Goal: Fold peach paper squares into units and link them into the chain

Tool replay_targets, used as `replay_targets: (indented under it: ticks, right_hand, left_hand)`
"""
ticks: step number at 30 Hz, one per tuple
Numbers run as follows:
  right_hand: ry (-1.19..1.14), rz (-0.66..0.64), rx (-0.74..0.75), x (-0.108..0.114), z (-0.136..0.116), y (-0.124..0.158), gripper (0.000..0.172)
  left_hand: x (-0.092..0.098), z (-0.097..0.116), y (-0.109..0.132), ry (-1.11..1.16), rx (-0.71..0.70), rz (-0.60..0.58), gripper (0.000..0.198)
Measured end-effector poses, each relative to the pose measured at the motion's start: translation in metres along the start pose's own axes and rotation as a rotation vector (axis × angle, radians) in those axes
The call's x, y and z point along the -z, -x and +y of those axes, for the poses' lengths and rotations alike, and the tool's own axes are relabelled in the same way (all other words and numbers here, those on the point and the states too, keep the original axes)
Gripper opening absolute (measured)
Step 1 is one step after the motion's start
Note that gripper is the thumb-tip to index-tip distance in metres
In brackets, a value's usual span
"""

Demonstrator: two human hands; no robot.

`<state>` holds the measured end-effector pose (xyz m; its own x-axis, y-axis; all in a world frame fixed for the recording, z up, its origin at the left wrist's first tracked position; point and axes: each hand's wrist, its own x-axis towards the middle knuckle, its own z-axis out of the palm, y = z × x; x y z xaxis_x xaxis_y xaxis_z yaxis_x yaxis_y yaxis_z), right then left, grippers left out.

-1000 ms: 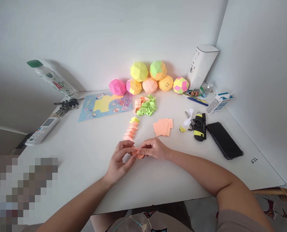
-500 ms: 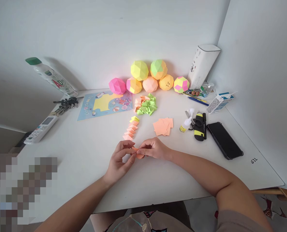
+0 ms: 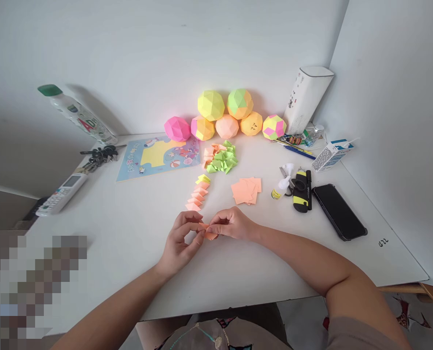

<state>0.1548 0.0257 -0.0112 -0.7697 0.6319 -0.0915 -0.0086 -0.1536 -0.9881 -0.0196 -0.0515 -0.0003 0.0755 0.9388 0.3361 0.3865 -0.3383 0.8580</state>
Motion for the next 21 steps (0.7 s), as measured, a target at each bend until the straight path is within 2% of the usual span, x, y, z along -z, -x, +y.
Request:
replay_targets:
  ticks: [12, 21]
  right_hand:
    - [0.026, 0.021, -0.009, 0.0011, 0.001, -0.0006, 0.021]
    - [0.094, 0.036, -0.017, 0.0005, -0.0019, -0.0005, 0.023]
  left_hand:
    - [0.0018, -0.0011, -0.0008, 0.058, 0.076, 0.015, 0.011]
    - [0.0047, -0.0039, -0.0048, 0.391, 0.344, 0.038, 0.013]
